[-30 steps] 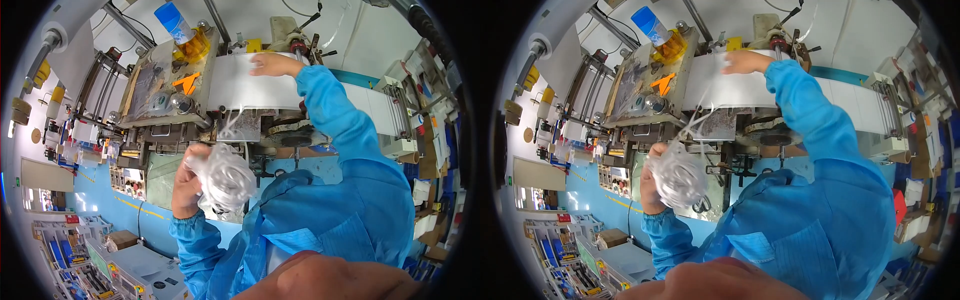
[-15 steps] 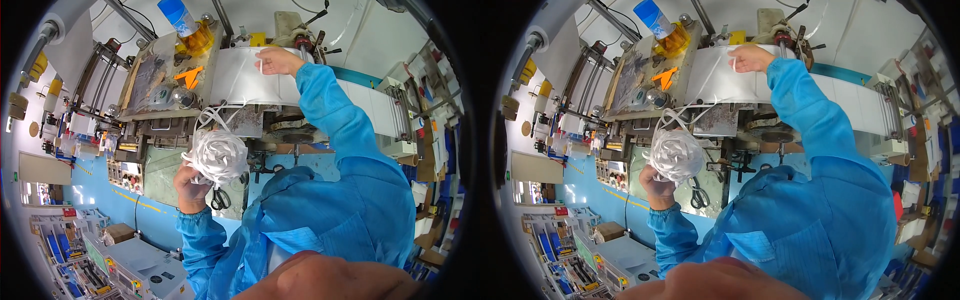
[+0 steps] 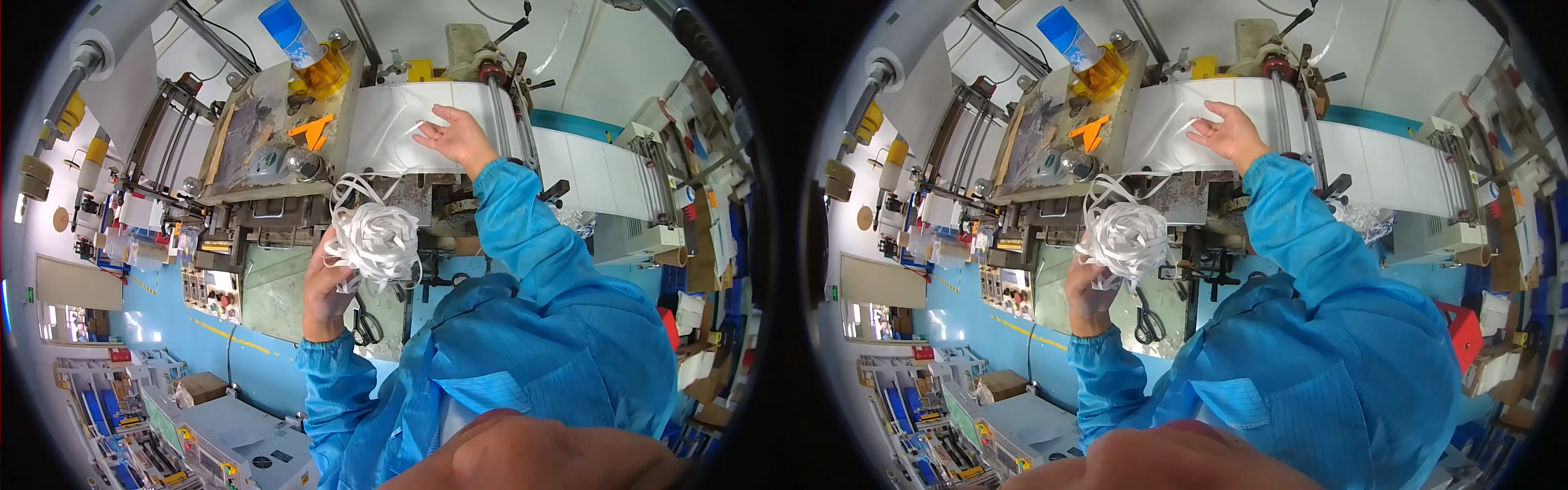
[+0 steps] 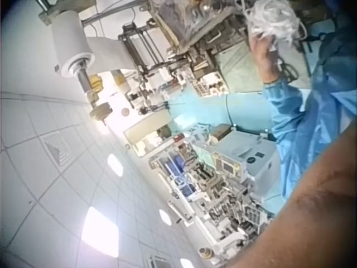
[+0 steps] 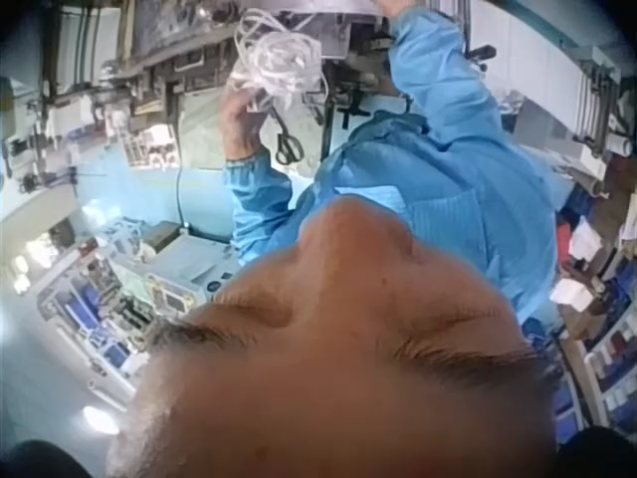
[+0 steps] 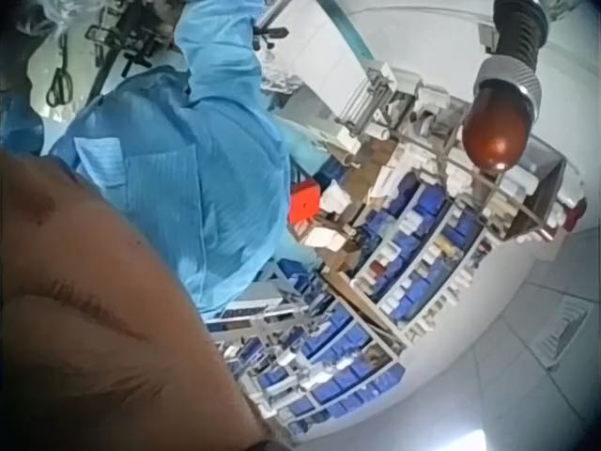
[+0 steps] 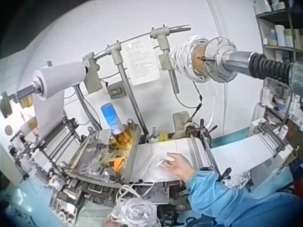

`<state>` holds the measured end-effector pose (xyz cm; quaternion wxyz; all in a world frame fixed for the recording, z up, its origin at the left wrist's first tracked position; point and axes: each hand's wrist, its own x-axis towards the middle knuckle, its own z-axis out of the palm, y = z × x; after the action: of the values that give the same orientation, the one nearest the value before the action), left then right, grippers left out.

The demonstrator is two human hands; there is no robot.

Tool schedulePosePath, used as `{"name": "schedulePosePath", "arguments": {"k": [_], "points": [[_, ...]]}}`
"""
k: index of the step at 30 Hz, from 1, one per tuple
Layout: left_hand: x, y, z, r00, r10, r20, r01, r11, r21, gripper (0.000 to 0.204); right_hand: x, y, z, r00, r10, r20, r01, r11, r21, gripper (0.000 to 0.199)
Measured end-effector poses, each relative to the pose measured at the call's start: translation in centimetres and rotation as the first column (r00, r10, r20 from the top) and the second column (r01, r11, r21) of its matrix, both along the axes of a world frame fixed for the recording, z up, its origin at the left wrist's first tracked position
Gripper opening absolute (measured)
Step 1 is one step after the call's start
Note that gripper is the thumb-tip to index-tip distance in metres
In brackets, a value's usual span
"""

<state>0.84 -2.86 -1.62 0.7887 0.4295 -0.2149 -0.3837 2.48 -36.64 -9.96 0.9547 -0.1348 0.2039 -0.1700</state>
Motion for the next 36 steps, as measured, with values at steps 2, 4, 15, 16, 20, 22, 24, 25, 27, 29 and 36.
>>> {"name": "schedulePosePath", "arguments": {"k": [2, 4, 15, 16, 20, 22, 24, 25, 27, 29, 36], "points": [[-0.1, -0.1, 0.2, 1.000, 0.008, 0.019, -0.008, 1.000, -0.006, 0.073, 0.3, 0.3, -1.4, 0.999, -0.034, 0.036, 0.031, 0.997, 0.068, 0.039], [0.0, -0.2, 0.6, 0.996, -0.034, 0.078, 0.028, 0.997, 0.067, 0.080, 0.5, 0.7, -1.6, 0.995, -0.068, 0.068, 0.058, 0.989, 0.137, 0.039], [-1.8, -1.1, 5.9, 0.832, 0.224, 0.507, -0.276, 0.961, 0.029, 0.086, -1.9, 5.0, -0.2, 0.983, 0.014, 0.184, -0.008, 0.999, -0.035, 0.038], [-1.4, -0.5, 6.3, 0.804, 0.198, 0.561, -0.249, 0.968, 0.016, 0.086, -2.4, 5.7, 0.7, 0.976, 0.015, 0.218, -0.010, 1.000, -0.027, 0.037], [-3.4, -1.6, 9.4, 0.887, 0.335, 0.318, -0.327, 0.942, -0.079, 0.081, -4.5, 6.7, 3.3, 0.925, 0.043, 0.377, -0.052, 0.999, 0.014, 0.035], [-3.2, -1.3, 9.5, 0.847, 0.335, 0.412, -0.365, 0.931, -0.008, 0.078, -5.1, 6.8, 4.0, 0.848, 0.030, 0.529, -0.065, 0.997, 0.047, 0.035], [-4.1, -1.9, 10.8, 0.836, 0.460, 0.299, -0.500, 0.863, 0.072, 0.061, -5.7, 7.0, 3.2, 0.844, 0.020, 0.535, -0.063, 0.996, 0.062, 0.035], [-4.2, -1.7, 11.0, 0.832, 0.465, 0.303, -0.506, 0.860, 0.070, 0.061, -5.9, 7.2, 2.7, 0.841, 0.017, 0.541, -0.070, 0.994, 0.078, 0.036], [-4.3, -1.0, 11.0, 0.766, 0.532, 0.362, -0.601, 0.791, 0.110, 0.057, -6.1, 7.8, 0.9, 0.864, 0.031, 0.502, -0.062, 0.997, 0.046, 0.036], [-3.6, -1.1, 10.6, 0.777, 0.520, 0.356, -0.590, 0.798, 0.124, 0.054, -6.5, 7.8, -0.8, 0.890, 0.028, 0.455, -0.038, 0.999, 0.013, 0.035], [-4.1, -0.9, 9.9, 0.469, 0.597, 0.651, -0.787, 0.617, 0.000, 0.048, -7.0, 7.8, -2.7, 0.989, 0.032, 0.146, -0.011, 0.989, -0.144, 0.024]]}}
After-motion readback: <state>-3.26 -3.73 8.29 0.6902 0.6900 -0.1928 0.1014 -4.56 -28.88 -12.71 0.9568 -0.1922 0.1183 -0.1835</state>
